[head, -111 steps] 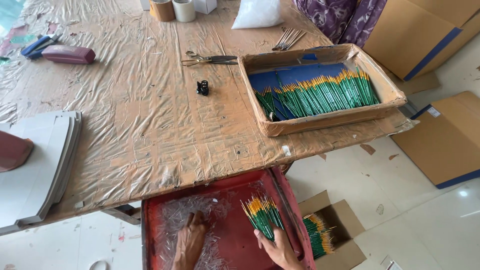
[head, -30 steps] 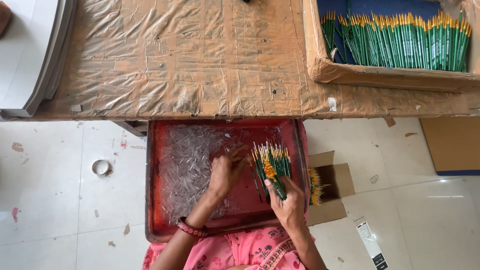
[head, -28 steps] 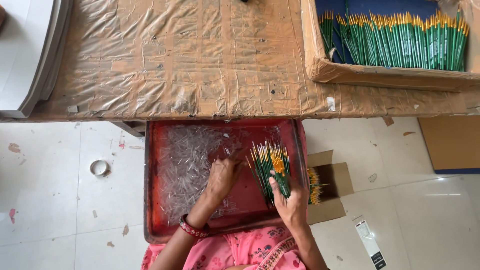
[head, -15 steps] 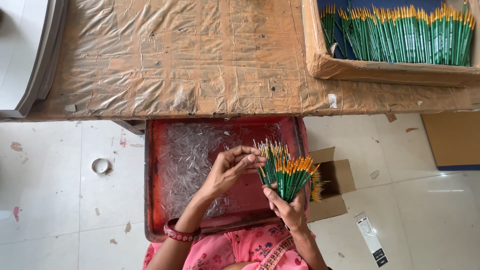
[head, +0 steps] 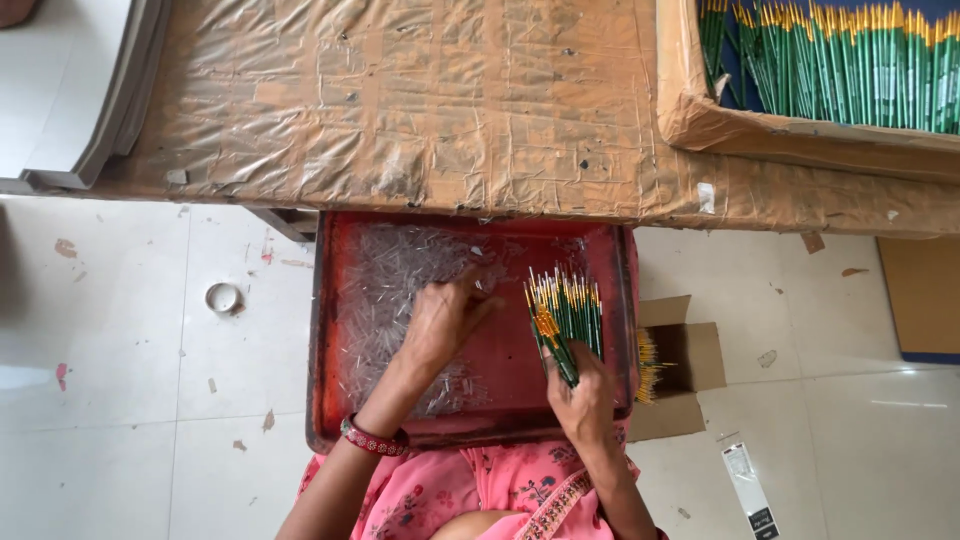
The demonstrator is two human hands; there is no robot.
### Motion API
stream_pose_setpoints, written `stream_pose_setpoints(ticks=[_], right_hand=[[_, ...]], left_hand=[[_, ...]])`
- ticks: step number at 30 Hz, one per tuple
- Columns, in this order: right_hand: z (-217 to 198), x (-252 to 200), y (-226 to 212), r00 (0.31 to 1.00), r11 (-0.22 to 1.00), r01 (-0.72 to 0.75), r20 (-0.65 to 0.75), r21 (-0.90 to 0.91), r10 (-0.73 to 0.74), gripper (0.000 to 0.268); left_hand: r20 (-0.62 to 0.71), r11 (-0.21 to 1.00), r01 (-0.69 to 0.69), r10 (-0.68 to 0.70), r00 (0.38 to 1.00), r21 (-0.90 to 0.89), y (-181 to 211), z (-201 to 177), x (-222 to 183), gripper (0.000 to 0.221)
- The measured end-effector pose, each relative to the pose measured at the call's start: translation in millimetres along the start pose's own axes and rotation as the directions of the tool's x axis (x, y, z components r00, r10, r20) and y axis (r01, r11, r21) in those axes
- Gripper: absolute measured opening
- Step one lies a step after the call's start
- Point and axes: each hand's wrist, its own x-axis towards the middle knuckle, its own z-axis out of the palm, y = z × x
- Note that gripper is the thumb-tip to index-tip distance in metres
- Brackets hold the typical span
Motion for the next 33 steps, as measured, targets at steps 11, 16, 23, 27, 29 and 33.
stream_pose_setpoints(ticks=[11,16,23,27,29,33], right_hand=[[24.8,-4.8,77.7,0.872,0.767,-0.486,0.175,0.419,0.457,0.031],[11.7,4.6,37.5,0.772,0.565,-0.634,0.397,0.528,0.496,0.033],[18.3,-0.6,43.9,0.726,0.523,-0.688,0.467,0.504,0.505,0.03],[13.5,6.2,34.4,0.752,0.488,-0.653,0.418,0.579,0.51,0.03],[8.9,9.8,23.4,0.747,0.457,-0.643,0.374,0.615,0.549,0.03],[-1.2,13.0,1.1,0.771,0.448,-0.596,0.319,0.666,0.551,0.028]], left_hand=[[0.139,0.69,0.0,-0.146,0.979,0.724,-78.6,2.3,-32.0,0.006],[0.195,0.633,-0.144,-0.012,0.981,0.761,-77.7,23.3,-36.2,0.005],[0.295,0.571,-0.222,-0.038,0.955,0.791,-87.2,35.5,-27.1,0.009],[0.309,0.587,-0.214,-0.066,0.949,0.781,-91.0,27.5,-7.1,0.011],[0.304,0.557,-0.185,-0.128,0.944,0.809,-81.2,20.1,-2.6,0.014],[0.129,0.818,-0.172,0.12,0.984,0.549,-33.6,-0.1,-4.9,0.015]])
